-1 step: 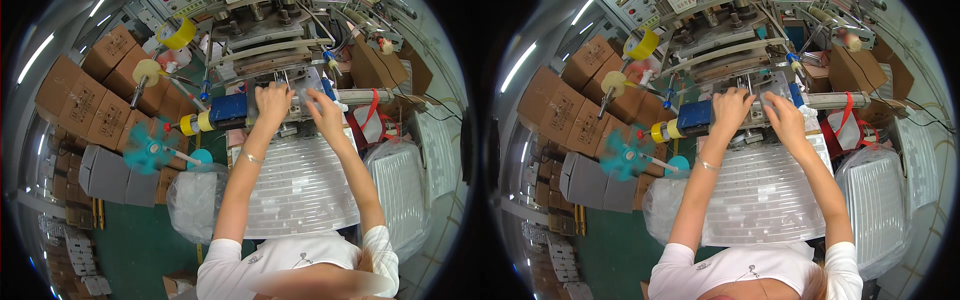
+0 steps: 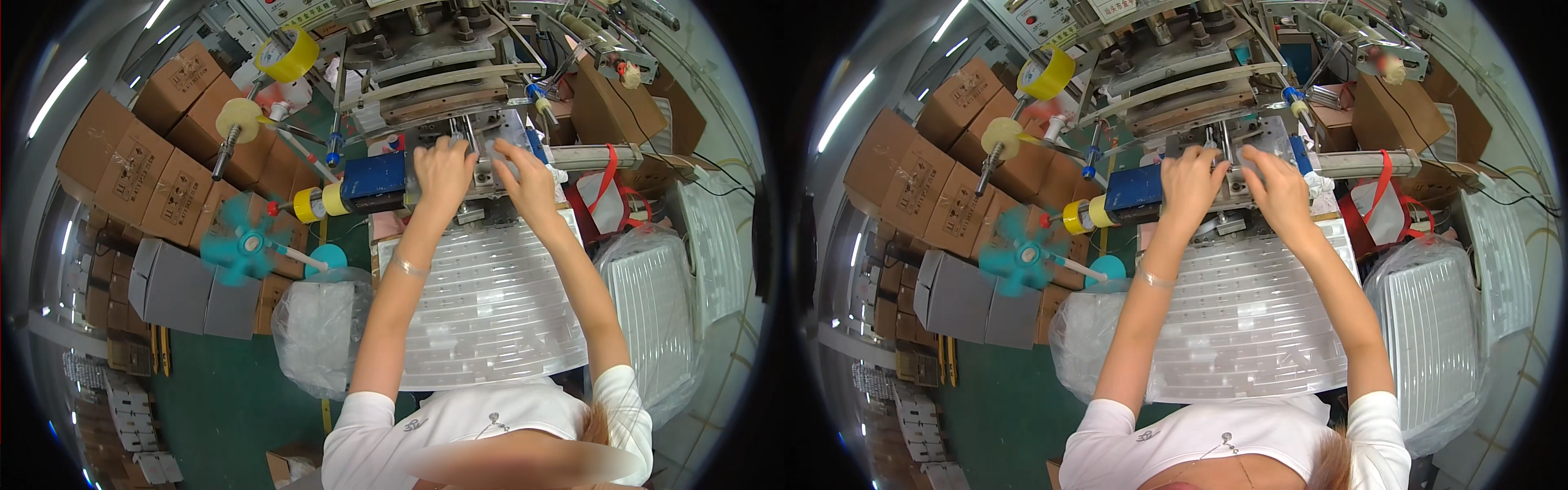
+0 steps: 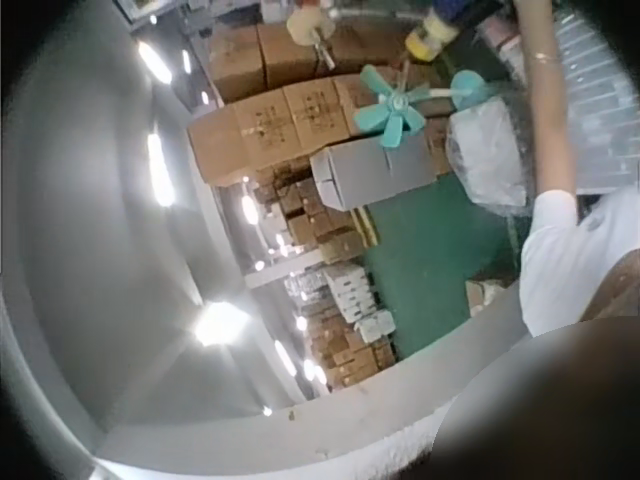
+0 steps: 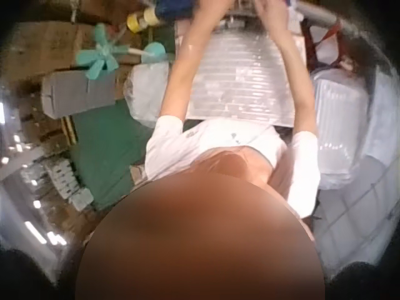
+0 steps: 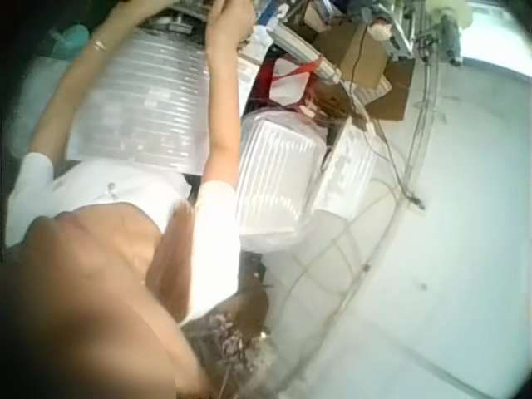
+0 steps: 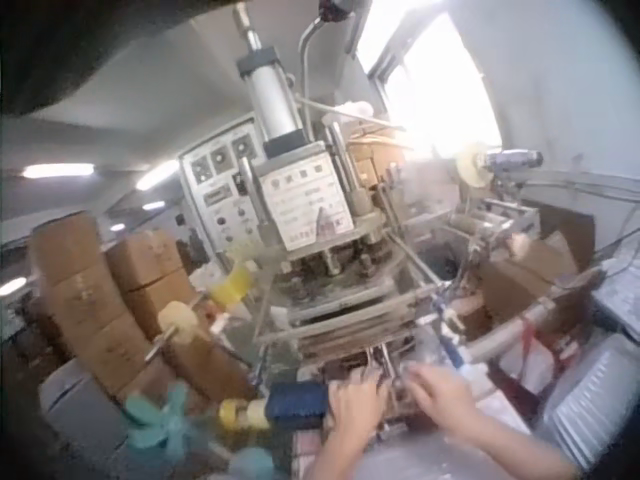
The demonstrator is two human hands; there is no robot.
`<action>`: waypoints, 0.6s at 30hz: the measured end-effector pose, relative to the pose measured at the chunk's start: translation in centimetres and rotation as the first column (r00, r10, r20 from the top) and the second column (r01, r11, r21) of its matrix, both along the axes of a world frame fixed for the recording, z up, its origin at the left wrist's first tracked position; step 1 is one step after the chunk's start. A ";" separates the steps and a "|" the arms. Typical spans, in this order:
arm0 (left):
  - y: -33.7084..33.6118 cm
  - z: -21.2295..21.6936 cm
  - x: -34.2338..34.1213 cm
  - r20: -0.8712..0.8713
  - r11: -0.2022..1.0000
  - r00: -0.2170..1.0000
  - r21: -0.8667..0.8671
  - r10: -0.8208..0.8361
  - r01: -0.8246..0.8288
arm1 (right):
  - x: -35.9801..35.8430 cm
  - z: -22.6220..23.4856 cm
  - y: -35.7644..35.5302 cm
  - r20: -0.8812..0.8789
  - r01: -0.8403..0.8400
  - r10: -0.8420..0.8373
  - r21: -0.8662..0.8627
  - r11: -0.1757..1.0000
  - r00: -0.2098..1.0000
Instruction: The recorder is placing small cylindrical components into a plastic grid tray as part of an assembly line process.
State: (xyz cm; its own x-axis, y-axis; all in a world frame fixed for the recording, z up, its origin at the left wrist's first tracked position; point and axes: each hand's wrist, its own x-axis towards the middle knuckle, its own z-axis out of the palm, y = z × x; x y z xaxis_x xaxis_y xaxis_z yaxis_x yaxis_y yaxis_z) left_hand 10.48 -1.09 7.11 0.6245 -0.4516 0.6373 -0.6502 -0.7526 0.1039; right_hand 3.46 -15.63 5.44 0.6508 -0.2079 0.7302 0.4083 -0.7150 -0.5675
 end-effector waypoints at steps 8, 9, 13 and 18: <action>4.3 -4.4 -9.8 -0.398 0.901 0.901 -0.433 -0.174 -0.018 | 6.0 -0.9 0.2 0.048 0.204 -0.203 -0.428 0.880 0.978; 4.3 -4.9 -10.3 -0.372 0.913 0.912 -0.408 -0.170 0.004 | 6.2 -1.0 0.2 0.049 0.218 -0.218 -0.418 0.882 0.975; 4.2 -6.7 -11.7 -0.405 0.943 0.889 -0.323 -0.215 0.082 | 4.0 -0.7 -0.1 0.118 0.222 -0.194 -0.311 0.924 0.974; 3.2 -9.6 -13.6 -0.518 0.962 0.827 -0.257 -0.219 0.093 | -3.3 -2.2 -1.9 -0.178 -0.053 0.023 -0.167 0.984 0.984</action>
